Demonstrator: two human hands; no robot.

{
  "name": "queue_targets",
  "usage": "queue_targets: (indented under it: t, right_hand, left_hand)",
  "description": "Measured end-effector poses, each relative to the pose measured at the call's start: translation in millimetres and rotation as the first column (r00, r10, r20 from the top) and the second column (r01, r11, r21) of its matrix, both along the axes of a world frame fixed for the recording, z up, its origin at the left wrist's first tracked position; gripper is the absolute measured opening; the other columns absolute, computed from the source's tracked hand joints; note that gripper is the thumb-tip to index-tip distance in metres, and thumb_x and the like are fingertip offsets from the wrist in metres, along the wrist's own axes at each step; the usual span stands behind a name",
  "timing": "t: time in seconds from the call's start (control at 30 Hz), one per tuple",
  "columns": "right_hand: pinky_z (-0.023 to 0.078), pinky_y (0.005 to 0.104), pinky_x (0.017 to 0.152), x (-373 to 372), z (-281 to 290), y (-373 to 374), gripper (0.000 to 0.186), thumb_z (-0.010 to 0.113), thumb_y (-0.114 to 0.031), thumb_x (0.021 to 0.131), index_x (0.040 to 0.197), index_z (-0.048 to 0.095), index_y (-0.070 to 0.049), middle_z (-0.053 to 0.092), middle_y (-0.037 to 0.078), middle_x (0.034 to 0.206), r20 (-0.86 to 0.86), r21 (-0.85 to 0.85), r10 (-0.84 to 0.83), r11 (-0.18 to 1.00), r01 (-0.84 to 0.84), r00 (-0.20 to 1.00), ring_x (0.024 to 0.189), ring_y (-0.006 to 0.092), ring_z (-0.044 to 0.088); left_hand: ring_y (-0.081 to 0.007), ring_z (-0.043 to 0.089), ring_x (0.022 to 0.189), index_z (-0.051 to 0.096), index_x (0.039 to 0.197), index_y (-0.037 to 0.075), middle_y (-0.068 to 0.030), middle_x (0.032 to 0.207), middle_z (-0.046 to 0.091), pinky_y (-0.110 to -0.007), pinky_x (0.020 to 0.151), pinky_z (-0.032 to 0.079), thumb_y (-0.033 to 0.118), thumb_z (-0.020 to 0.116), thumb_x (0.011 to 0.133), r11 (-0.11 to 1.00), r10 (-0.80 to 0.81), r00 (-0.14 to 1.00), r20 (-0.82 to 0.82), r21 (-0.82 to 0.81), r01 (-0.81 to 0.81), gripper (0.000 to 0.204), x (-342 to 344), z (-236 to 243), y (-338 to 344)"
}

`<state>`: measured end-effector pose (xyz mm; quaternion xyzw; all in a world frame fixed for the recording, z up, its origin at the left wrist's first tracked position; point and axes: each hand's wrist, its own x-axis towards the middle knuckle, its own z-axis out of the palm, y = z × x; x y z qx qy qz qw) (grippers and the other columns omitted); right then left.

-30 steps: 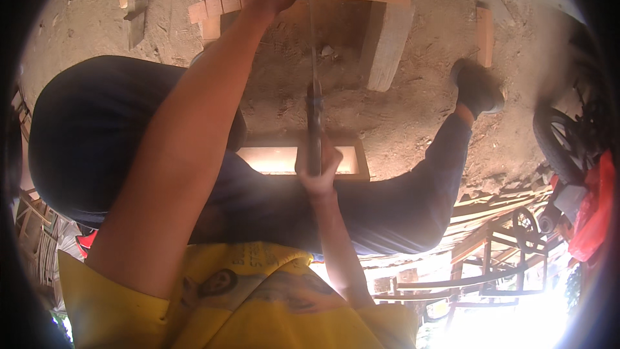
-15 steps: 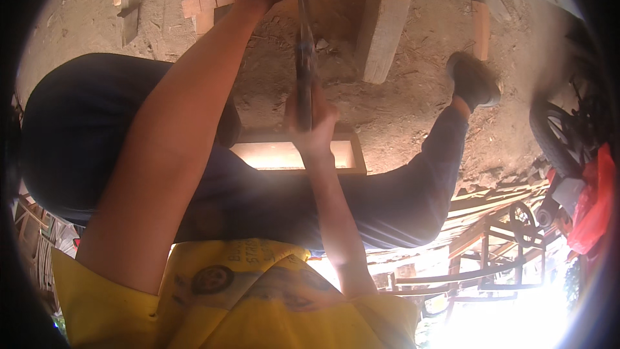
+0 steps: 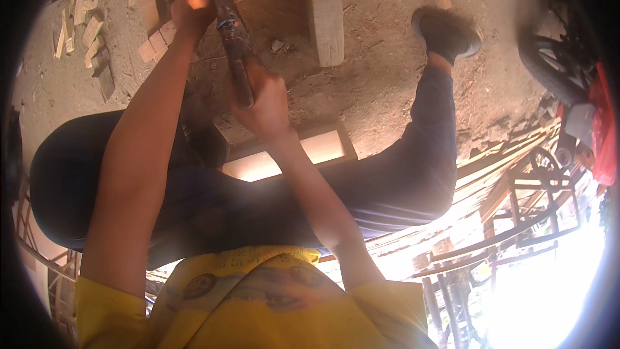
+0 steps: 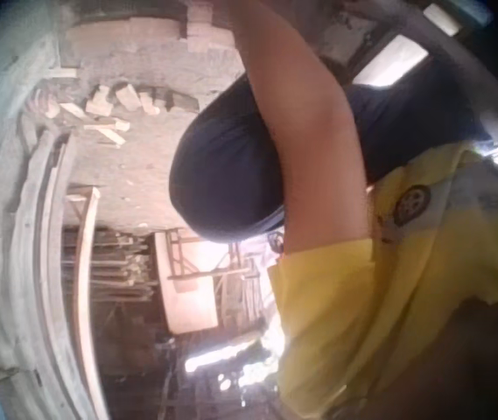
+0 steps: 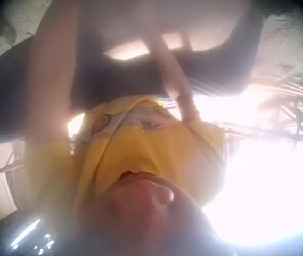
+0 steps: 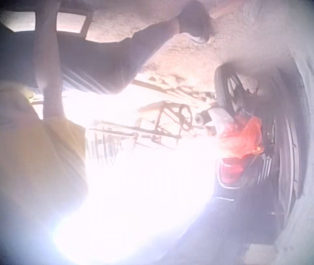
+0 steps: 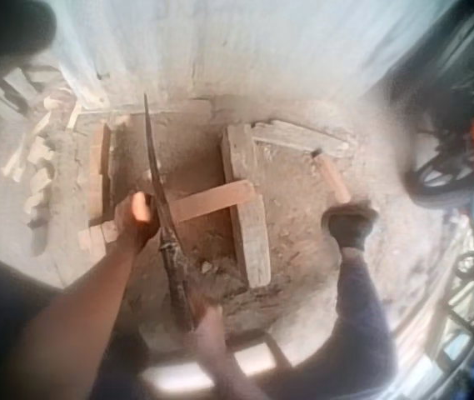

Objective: The person sits on the ground and uses a hand saw to cut a small piece of wood held between their legs. They repeatedly saw back and forth to make a cut in the wood.

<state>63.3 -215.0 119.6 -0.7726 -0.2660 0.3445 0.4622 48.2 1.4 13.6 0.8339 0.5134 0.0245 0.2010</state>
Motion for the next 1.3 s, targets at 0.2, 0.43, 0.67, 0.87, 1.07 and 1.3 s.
queue_targets:
  t: [0.2, 0.43, 0.67, 0.87, 1.07, 1.3]
  right_hand:
    - [0.05, 0.0377, 0.052, -27, 31, -88, 0.007, 0.063, 0.001, 0.076, 0.082, 0.059, 0.002, 0.06, 0.019, 0.068, 0.168, -0.016, 0.022, 1.0, -0.019, 0.985, 0.06, 0.0335, 0.065]
    - [0.051, 0.0395, 0.057, 4, 0, 3, 0.011, 0.065, -0.003, 0.074, 0.08, 0.056, 0.0, 0.06, 0.019, 0.069, 0.066, 0.048, -0.056, 0.997, 0.053, 0.996, 0.064, 0.0388, 0.062]
    - [0.052, 0.0425, 0.06, -17, 25, -80, 0.012, 0.065, -0.001, 0.073, 0.082, 0.058, 0.0, 0.061, 0.018, 0.071, 0.198, 0.013, 0.065, 0.998, -0.069, 0.978, 0.065, 0.038, 0.063]
    - [0.048, 0.0434, 0.056, 4, -1, -16, 0.013, 0.066, -0.007, 0.075, 0.084, 0.058, -0.002, 0.056, 0.021, 0.069, 0.088, 0.016, 0.002, 1.0, -0.003, 0.996, 0.063, 0.0378, 0.061]
    - [0.051, 0.0398, 0.057, -21, 7, -93, 0.011, 0.065, -0.003, 0.074, 0.081, 0.059, 0.001, 0.061, 0.017, 0.071, 0.191, 0.062, 0.034, 0.997, -0.047, 0.981, 0.061, 0.0358, 0.063]
    - [0.053, 0.0362, 0.063, 28, 14, 4, 0.013, 0.063, -0.001, 0.076, 0.089, 0.062, 0.001, 0.062, 0.016, 0.073, -0.177, -0.073, -0.075, 0.995, 0.063, 0.981, 0.066, 0.0319, 0.067]
  left_hand:
    - [-0.0375, 0.066, 0.088, 0.068, 0.082, 0.003, -0.0209, 0.087, 0.067, -0.043, 0.076, 0.052, 0.049, 0.05, 0.087, 0.991, 0.065, 0.992, -0.105, -0.109, -0.076, 0.05, 7, 12, -4]
    - [-0.0371, 0.067, 0.084, 0.067, 0.081, 0.002, -0.0203, 0.082, 0.068, -0.045, 0.074, 0.052, 0.049, 0.049, 0.089, 0.999, -0.033, 0.993, -0.113, 0.024, 0.036, 0.052, -1, -8, 3]
    - [-0.0376, 0.067, 0.086, 0.067, 0.083, 0.003, -0.0208, 0.085, 0.068, -0.045, 0.074, 0.053, 0.049, 0.052, 0.089, 0.998, 0.068, 0.986, -0.152, -0.01, -0.07, 0.049, 6, 0, 3]
    - [-0.0381, 0.067, 0.086, 0.067, 0.082, 0.001, -0.0221, 0.086, 0.068, -0.046, 0.074, 0.053, 0.051, 0.048, 0.089, 0.995, -0.08, 0.987, -0.14, 0.052, 0.088, 0.054, -7, -5, 0]
    - [-0.038, 0.067, 0.085, 0.069, 0.084, 0.005, -0.0219, 0.084, 0.068, -0.045, 0.073, 0.053, 0.052, 0.047, 0.089, 0.998, 0.066, 0.987, -0.145, 0.003, -0.066, 0.052, 4, -2, 4]
    - [-0.0372, 0.067, 0.084, 0.07, 0.085, 0.003, -0.0211, 0.082, 0.068, -0.045, 0.074, 0.053, 0.051, 0.046, 0.087, 0.993, 0.018, 0.994, -0.104, -0.118, -0.031, 0.054, 7, 11, 2]
